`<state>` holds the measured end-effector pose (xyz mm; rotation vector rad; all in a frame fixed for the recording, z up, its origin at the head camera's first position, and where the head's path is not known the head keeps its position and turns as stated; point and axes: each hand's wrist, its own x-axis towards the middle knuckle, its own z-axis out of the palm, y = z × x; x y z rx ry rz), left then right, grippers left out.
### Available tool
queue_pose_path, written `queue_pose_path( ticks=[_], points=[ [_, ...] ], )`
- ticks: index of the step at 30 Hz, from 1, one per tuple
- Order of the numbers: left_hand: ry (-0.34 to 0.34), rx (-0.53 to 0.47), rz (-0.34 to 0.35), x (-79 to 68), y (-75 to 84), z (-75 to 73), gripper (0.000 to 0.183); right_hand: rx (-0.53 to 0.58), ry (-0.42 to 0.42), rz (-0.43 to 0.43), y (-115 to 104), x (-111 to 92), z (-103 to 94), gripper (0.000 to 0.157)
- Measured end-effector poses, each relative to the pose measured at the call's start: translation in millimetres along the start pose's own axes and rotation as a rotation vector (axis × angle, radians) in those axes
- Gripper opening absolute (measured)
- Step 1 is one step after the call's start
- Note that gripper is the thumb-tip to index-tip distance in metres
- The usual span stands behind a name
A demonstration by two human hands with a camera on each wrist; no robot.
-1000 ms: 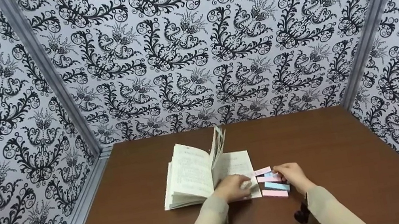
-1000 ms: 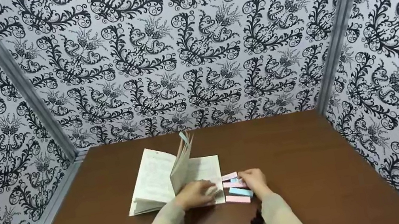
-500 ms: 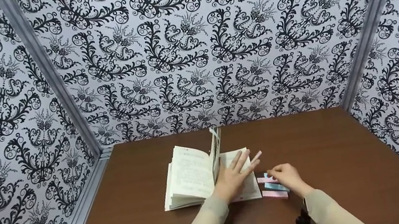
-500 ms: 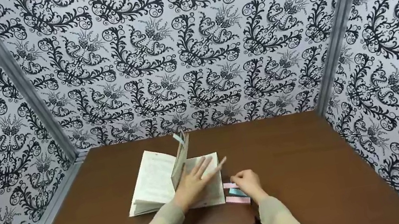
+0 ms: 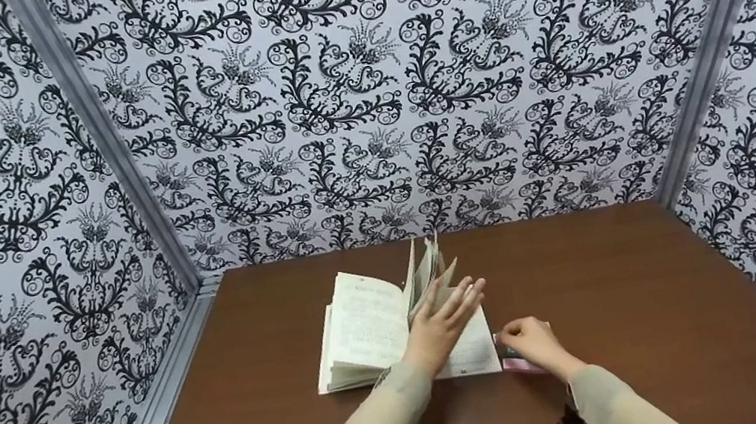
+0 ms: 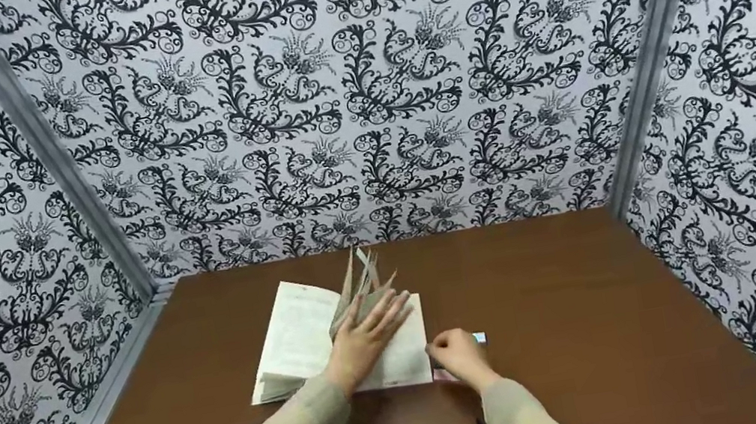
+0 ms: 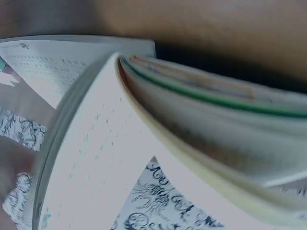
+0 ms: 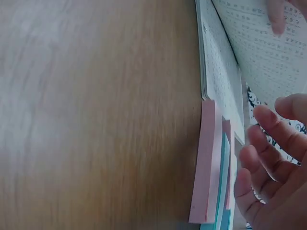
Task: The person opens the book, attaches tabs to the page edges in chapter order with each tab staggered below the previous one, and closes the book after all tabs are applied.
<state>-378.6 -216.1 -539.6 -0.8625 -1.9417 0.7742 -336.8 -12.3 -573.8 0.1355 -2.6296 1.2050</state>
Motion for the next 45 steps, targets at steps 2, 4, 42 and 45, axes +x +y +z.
queue_pose_path(
  ticks=[2,4,42,45],
  points=[
    [-0.068,0.05,-0.015,0.2,-2.5,-1.0,0.071,0.007,-0.021,-0.042,-1.2,0.1,3.3,0.013],
    [-0.143,0.086,-0.039,-0.2,-5.7,-1.8,0.068,0.008,-0.045,-0.091,-1.9,0.1,8.1,0.013],
    [-0.519,-0.525,-0.364,-76.9,-30.1,71.0,0.065,-0.372,-0.413,-0.308,-37.4,-3.0,67.6,0.059],
    [-0.54,-0.579,-0.415,-81.6,-29.8,72.6,0.066,-0.372,-0.427,-0.286,-37.3,-1.9,67.3,0.059]
  ],
)
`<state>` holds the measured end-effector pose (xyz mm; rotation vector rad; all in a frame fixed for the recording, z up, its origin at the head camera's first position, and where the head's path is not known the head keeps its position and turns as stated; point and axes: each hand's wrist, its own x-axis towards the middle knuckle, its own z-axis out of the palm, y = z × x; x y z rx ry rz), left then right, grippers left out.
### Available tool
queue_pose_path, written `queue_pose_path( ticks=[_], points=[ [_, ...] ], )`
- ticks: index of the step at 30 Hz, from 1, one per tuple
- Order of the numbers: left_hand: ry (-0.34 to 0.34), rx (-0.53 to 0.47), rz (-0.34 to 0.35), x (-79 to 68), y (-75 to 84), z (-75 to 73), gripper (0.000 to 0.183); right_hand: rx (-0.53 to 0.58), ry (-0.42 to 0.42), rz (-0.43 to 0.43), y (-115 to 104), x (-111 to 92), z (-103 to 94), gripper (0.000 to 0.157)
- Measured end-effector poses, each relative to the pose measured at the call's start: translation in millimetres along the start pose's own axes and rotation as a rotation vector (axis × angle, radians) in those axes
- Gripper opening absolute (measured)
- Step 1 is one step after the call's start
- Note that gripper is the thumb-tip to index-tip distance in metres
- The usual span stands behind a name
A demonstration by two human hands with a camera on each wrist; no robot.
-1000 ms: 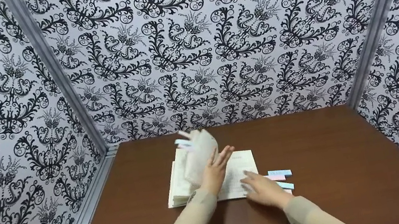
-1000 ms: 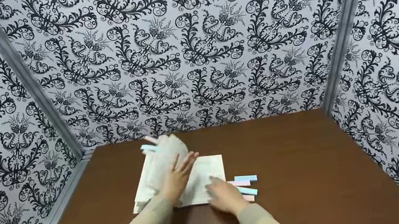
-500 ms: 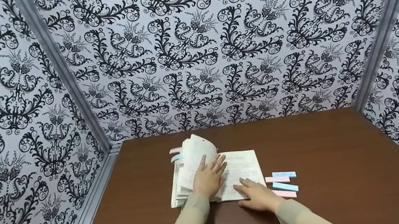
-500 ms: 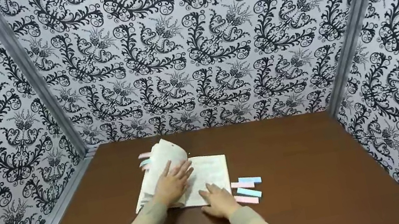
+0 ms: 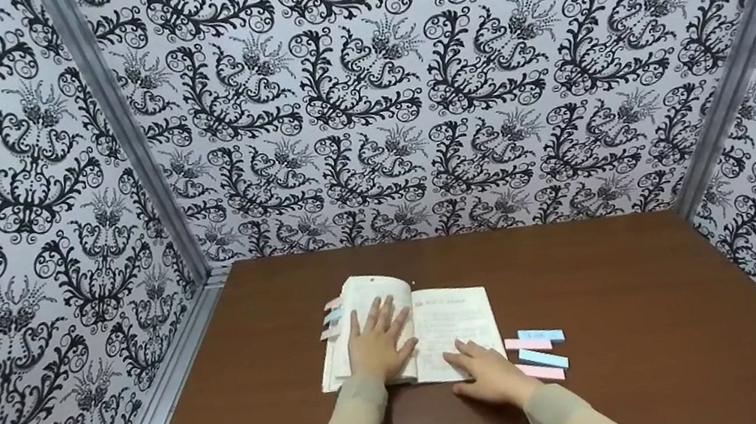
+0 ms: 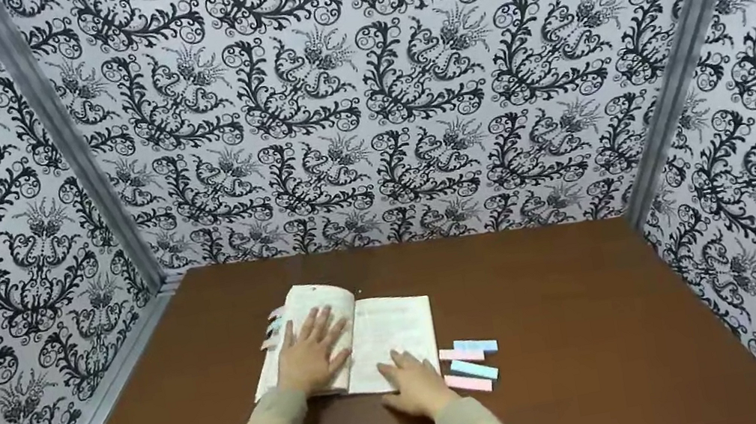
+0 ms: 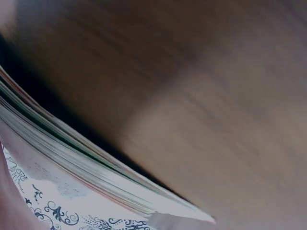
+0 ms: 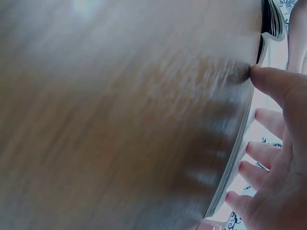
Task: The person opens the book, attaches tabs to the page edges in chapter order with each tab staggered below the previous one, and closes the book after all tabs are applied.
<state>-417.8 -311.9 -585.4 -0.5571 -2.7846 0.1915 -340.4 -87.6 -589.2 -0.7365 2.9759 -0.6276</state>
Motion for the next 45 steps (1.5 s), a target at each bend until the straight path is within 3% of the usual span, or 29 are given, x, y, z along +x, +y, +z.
queue_pose_path(
  ticks=[12,20,25,31,36,40,45],
  points=[
    [-0.071,-0.335,-0.179,-7.1,-12.8,22.8,0.077,0.015,-0.013,0.002,-0.9,4.6,1.7,0.059],
    [-0.155,-0.505,-0.241,-6.0,-21.0,34.6,0.085,0.003,-0.001,-0.014,-2.4,6.9,1.9,0.06],
    [-0.23,-0.57,-0.262,-6.6,-27.0,31.1,0.081,0.015,-0.011,-0.014,-3.3,9.3,3.0,0.06],
    [-0.319,-0.627,-0.259,-10.8,-28.3,6.6,0.067,0.029,-0.03,0.016,-3.6,9.6,-0.5,0.06],
    [-0.339,-0.634,-0.255,-12.5,-23.0,-6.4,0.063,-0.004,-0.015,0.026,-4.0,14.8,-7.6,0.056],
    [-0.362,-0.624,-0.272,-10.8,-20.9,-0.9,0.064,-0.044,0.016,0.002,-3.9,20.8,-10.2,0.046],
    [-0.351,-0.618,-0.268,-6.0,-19.5,19.7,0.066,-0.069,0.077,-0.01,-3.8,28.7,-10.9,0.037]
  ],
)
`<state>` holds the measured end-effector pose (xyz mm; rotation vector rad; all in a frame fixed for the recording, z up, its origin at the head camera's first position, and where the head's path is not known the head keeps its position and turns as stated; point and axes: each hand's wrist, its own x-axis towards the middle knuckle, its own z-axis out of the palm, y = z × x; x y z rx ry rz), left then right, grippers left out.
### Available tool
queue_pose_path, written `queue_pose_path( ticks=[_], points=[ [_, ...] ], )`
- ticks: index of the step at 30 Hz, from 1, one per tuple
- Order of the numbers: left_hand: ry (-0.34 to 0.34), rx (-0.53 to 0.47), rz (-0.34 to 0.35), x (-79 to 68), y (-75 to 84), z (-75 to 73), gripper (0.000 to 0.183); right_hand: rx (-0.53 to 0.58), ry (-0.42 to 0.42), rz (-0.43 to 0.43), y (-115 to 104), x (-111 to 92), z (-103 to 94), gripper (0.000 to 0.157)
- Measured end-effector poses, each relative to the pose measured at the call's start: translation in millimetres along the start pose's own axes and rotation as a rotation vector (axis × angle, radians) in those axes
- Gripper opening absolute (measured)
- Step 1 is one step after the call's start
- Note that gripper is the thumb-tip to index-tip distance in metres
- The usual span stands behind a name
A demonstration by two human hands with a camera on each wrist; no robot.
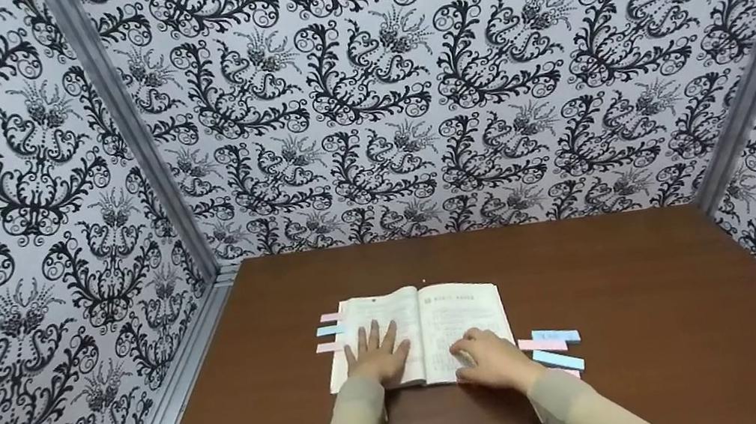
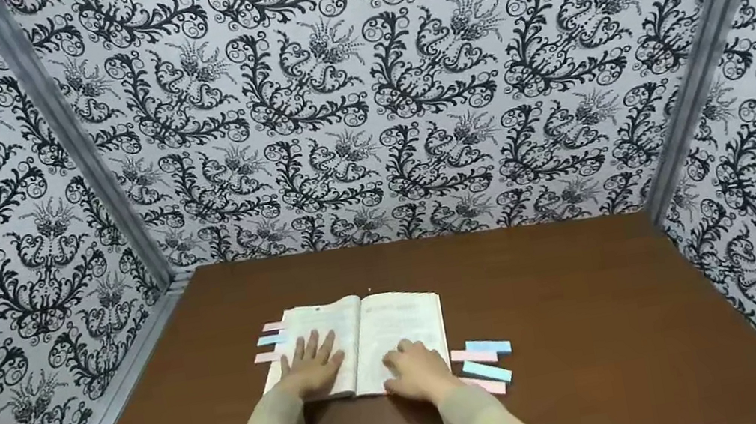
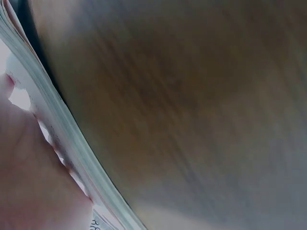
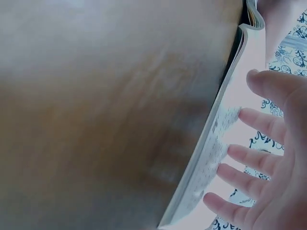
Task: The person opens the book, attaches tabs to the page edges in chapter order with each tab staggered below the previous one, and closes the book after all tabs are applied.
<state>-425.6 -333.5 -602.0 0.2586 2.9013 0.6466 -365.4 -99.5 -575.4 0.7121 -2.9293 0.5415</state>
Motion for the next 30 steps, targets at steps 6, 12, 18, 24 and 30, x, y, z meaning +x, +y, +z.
queue_pose_path(
  ticks=[6,12,18,24,30],
  points=[
    [0.013,0.0,0.012,2.7,2.0,0.5,0.066,-0.011,0.061,0.01,-1.8,15.9,0.3,0.04],
    [0.006,-0.004,0.03,-2.7,3.1,-2.1,0.067,-0.048,0.084,-0.063,-10.5,31.6,5.4,0.049],
    [-0.022,0.002,0.008,-8.2,4.0,-9.6,0.066,0.033,-0.097,-0.059,-22.2,41.8,8.1,0.055],
    [-0.015,0.035,0.016,-1.7,-1.4,-3.0,0.07,0.061,-0.151,-0.067,-24.2,46.0,5.3,0.055],
    [0.005,0.065,0.028,-18.0,12.8,-19.8,0.061,0.082,-0.157,-0.055,-22.3,46.8,6.0,0.055]
  ],
)
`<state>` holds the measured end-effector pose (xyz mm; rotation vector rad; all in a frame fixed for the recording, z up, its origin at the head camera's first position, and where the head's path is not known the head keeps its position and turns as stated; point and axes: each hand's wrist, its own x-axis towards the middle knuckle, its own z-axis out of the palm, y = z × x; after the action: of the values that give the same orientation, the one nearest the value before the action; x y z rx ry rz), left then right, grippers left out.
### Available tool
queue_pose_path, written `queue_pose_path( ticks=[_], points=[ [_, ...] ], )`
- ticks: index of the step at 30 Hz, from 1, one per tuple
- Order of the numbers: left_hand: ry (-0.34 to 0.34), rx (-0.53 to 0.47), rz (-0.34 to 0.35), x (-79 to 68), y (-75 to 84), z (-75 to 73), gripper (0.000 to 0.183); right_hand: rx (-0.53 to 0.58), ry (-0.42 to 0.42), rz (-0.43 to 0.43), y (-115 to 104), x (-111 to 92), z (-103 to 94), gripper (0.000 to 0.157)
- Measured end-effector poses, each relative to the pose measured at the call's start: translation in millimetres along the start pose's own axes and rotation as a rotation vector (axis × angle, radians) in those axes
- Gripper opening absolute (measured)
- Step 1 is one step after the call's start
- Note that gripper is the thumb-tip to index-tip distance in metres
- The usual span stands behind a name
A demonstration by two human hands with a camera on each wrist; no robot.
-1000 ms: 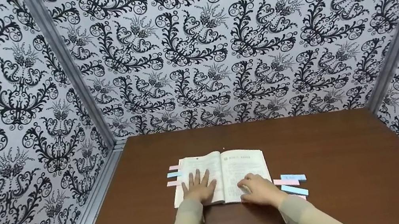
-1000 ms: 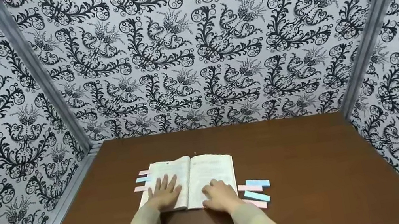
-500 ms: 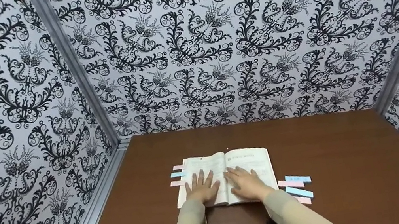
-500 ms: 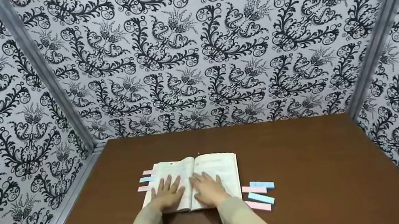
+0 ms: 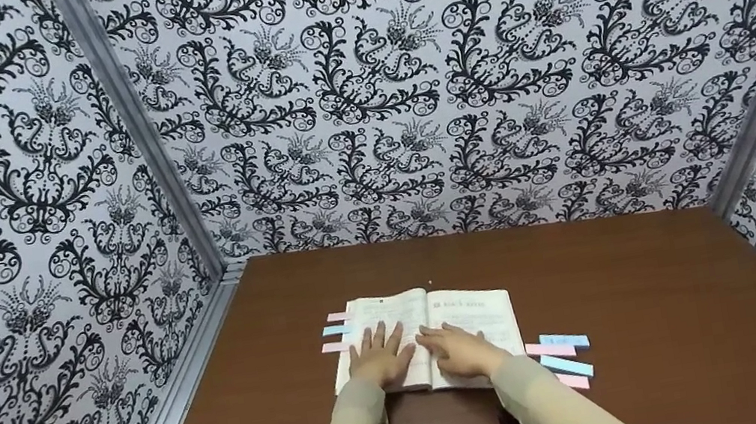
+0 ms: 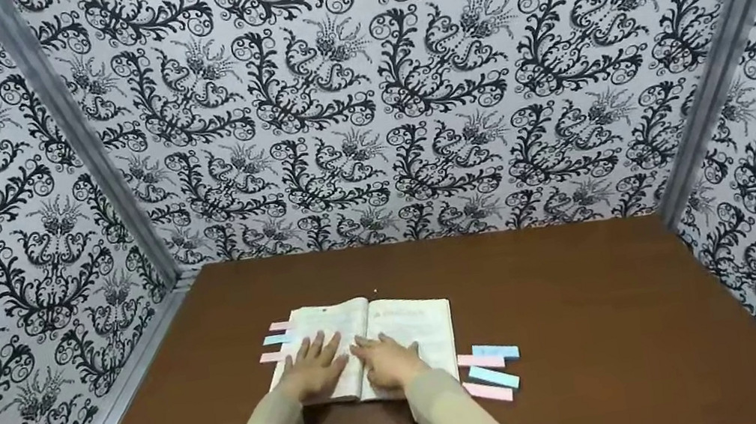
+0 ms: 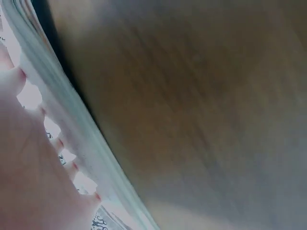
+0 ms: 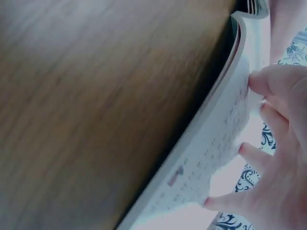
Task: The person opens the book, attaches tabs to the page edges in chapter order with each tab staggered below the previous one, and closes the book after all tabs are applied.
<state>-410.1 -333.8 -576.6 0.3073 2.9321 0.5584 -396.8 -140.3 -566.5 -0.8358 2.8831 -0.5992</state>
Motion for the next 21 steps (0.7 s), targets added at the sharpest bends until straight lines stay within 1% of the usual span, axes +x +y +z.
queue_pose_path(
  ticks=[4,6,13,18,21],
  points=[
    [0.027,0.039,0.022,-1.8,2.6,-0.2,0.06,0.009,0.005,-0.03,2.4,-0.9,-1.0,0.053],
    [0.036,0.037,0.033,-1.7,5.4,-2.1,0.059,0.013,0.015,-0.034,4.1,-1.9,-1.5,0.053],
    [0.051,0.045,0.047,1.4,15.5,-8.1,0.057,-0.004,0.04,-0.005,8.2,-1.8,-2.6,0.055],
    [0.038,0.039,0.051,-2.3,17.3,-6.8,0.056,-0.033,0.077,0.01,4.3,-2.0,-0.4,0.049],
    [0.021,0.037,0.04,-3.3,17.5,-5.0,0.056,-0.068,0.084,0.051,1.8,0.2,1.8,0.045]
  ],
)
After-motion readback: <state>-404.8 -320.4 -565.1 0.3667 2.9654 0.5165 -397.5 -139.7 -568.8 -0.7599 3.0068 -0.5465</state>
